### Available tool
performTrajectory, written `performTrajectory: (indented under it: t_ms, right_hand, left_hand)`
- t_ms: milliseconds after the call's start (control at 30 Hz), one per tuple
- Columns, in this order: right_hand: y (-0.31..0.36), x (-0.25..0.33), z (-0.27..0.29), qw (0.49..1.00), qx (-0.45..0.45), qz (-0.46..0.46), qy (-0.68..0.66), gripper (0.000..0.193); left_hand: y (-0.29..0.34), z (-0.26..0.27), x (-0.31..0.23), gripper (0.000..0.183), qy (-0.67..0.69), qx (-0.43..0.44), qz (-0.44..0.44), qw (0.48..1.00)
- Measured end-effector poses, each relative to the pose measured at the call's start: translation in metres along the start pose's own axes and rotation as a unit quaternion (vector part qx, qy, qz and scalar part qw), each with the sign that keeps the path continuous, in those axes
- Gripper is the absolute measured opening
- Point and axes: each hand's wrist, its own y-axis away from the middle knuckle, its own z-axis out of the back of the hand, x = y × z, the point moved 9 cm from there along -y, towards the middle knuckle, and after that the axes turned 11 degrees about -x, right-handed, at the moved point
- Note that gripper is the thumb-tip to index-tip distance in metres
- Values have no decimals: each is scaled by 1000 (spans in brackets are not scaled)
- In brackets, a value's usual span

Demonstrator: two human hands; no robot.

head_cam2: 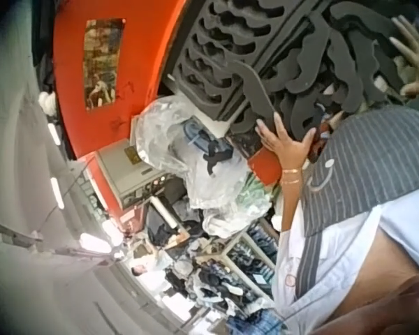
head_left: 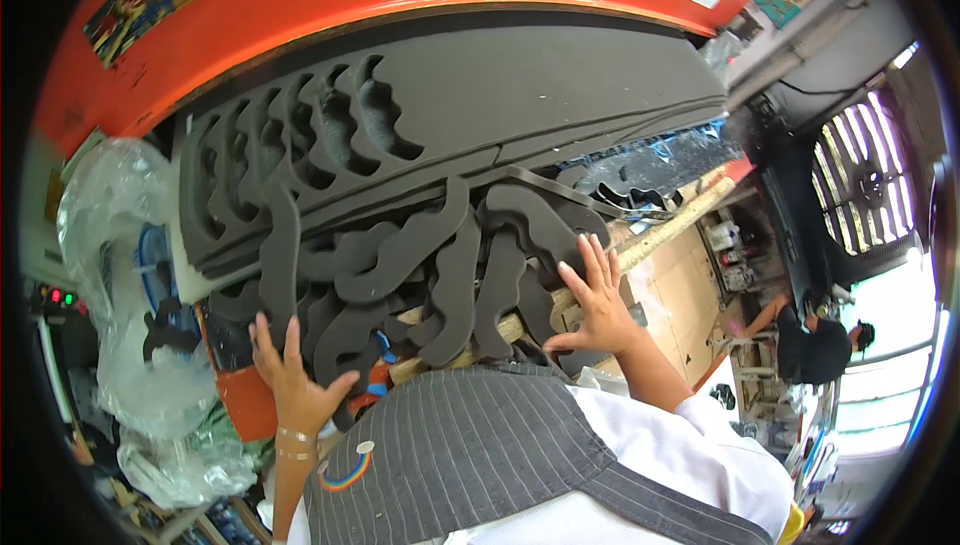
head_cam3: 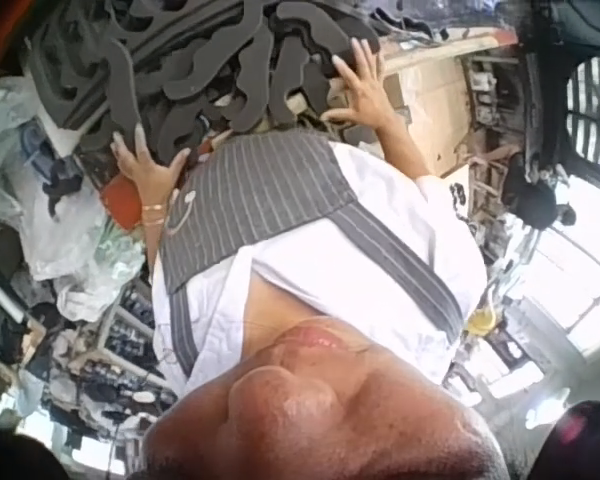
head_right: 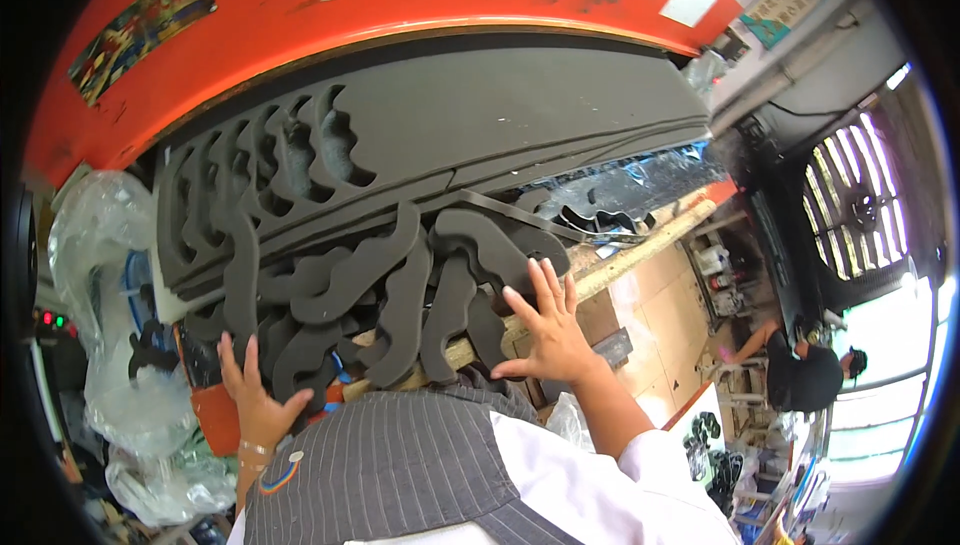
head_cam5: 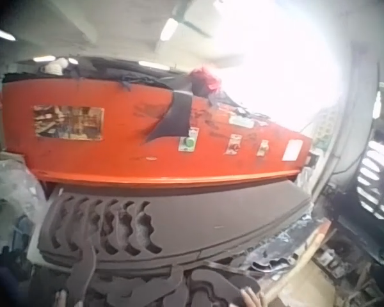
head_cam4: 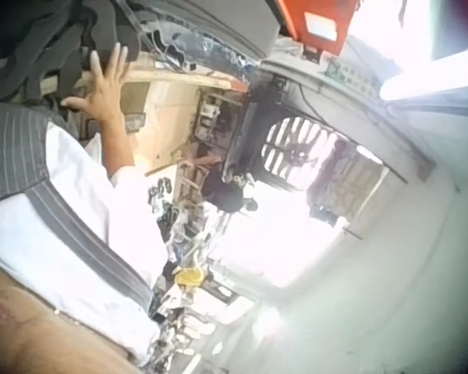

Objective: Operating a hydraulic cutting press to stamp out shoe components from sheets of material.

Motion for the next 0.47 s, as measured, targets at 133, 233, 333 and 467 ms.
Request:
performTrajectory:
  t_ms: [133,233,333,467]
  right_hand:
    - [-23,6,-17,998,-1,65,-13,97]
    - [-40,20,-37,991,78,103,-19,92]
    - [-46,29,-41,983,102,150,-36,87]
    - [-55,66,-50,953,122,262,-89,87]
  left_hand:
    - [-26,-27,-13,107,-63,34,37,997]
    - [-22,-4,-17,111,-151,41,99,983]
    - [-1,27,-32,102,-178,-32,150,972]
    - [87,71,-64,93,-221,-163,199,941]
